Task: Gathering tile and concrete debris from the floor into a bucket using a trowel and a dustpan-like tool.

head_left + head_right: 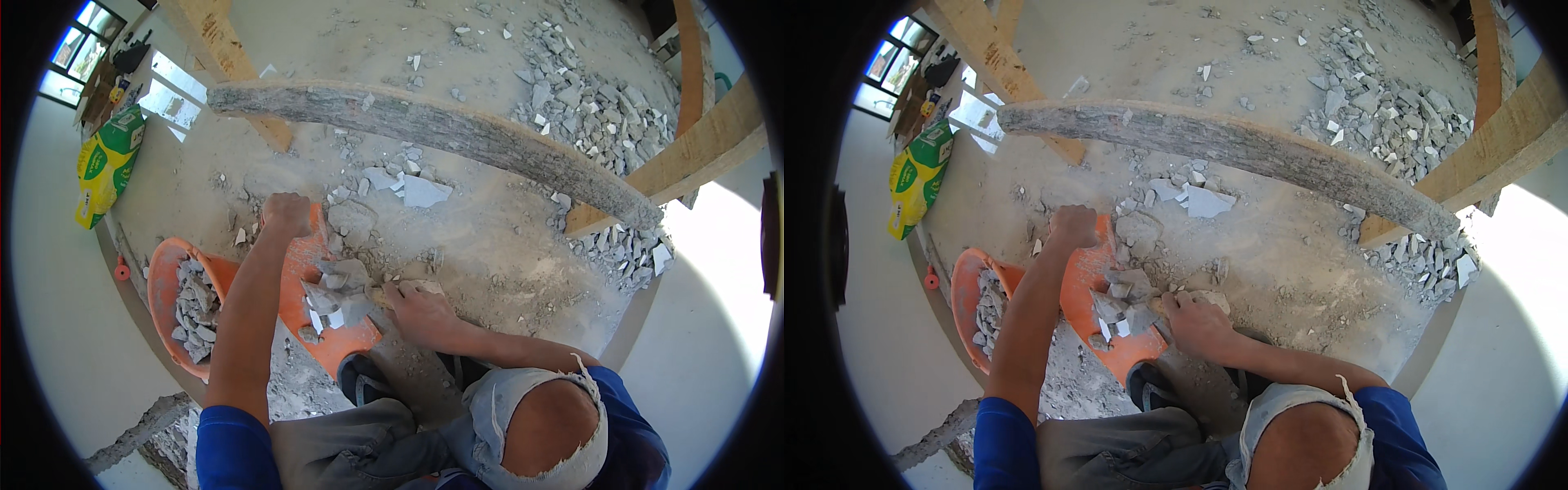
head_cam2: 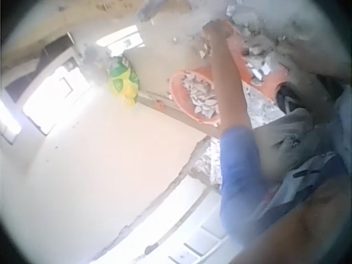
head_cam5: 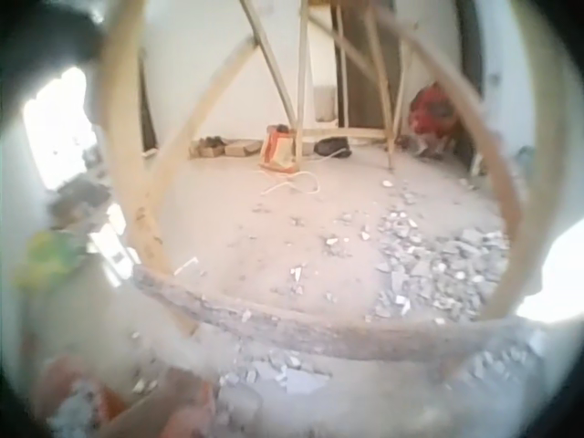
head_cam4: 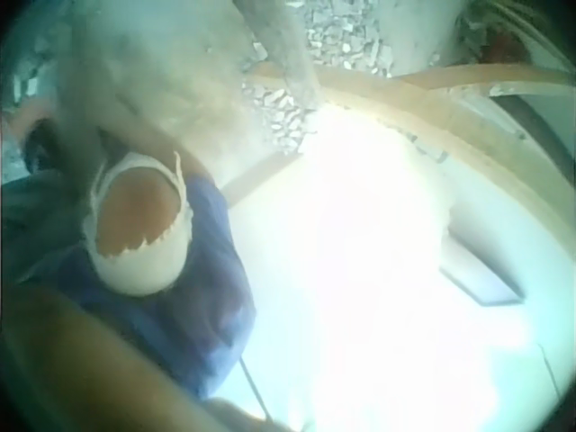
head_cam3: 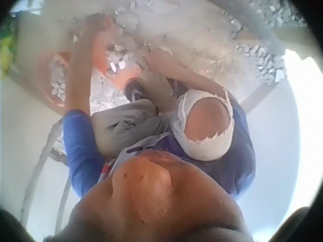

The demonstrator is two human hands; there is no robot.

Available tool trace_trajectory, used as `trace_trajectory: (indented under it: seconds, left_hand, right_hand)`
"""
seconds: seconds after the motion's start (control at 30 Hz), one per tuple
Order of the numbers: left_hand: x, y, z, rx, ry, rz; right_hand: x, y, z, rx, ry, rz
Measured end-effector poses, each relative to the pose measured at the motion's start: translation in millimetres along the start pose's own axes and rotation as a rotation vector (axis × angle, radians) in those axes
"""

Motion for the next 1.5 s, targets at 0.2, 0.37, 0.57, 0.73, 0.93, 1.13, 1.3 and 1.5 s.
trace_trajectory:
  seconds: [0.2, 0.37, 0.57, 0.73, 0.93, 1.13, 1.3, 1.5]
  left_hand:
    - [-4.4, -4.9, -3.1, -0.062, 0.049, -0.06]
    - [2.1, -4.5, -7.1, -0.028, 0.056, -0.04]
    - [-2.6, 2.7, -0.6, -0.041, 0.049, -0.047]
    - [11.4, 19.1, 17.6, -0.126, 0.129, -0.186]
    - [28.5, 28.0, 20.7, -0.424, 0.186, 0.149]
    - [1.6, 20.3, 10.2, -0.339, 0.074, 0.011]
    - [-4.8, 7.2, 6.1, -0.145, 0.108, -0.073]
    - [-13.0, -2.9, -3.0, -0.071, 0.116, -0.049]
  right_hand:
    - [-24.6, -88.0, -81.4, -0.058, 0.316, -0.45]
    - [26.2, -121.4, -146.0, -0.253, 0.391, -0.281]
    - [79.9, -72.3, -64.3, -0.257, 0.044, -0.133]
    - [56.4, -25.9, -24.1, -0.201, -0.026, -0.051]
    - [34.9, 9.4, 33.8, -0.182, -0.178, 0.024]
    - [-35.8, -66.9, -49.1, -0.078, 0.203, -0.232]
    - [-142.3, -38.6, -100.5, 0.05, 0.465, -0.186]
    - [-59.4, 33.9, -36.4, 0.239, 0.189, -0.006]
Point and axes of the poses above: each hand's wrist, its own x-axis towards the middle knuckle, its own y-axis out of the palm, z = x × y, the point moved 6 cm from there along x, towards the middle knuckle, and after that the axes turned 9 degrees about -y, right-handed, at the moved point
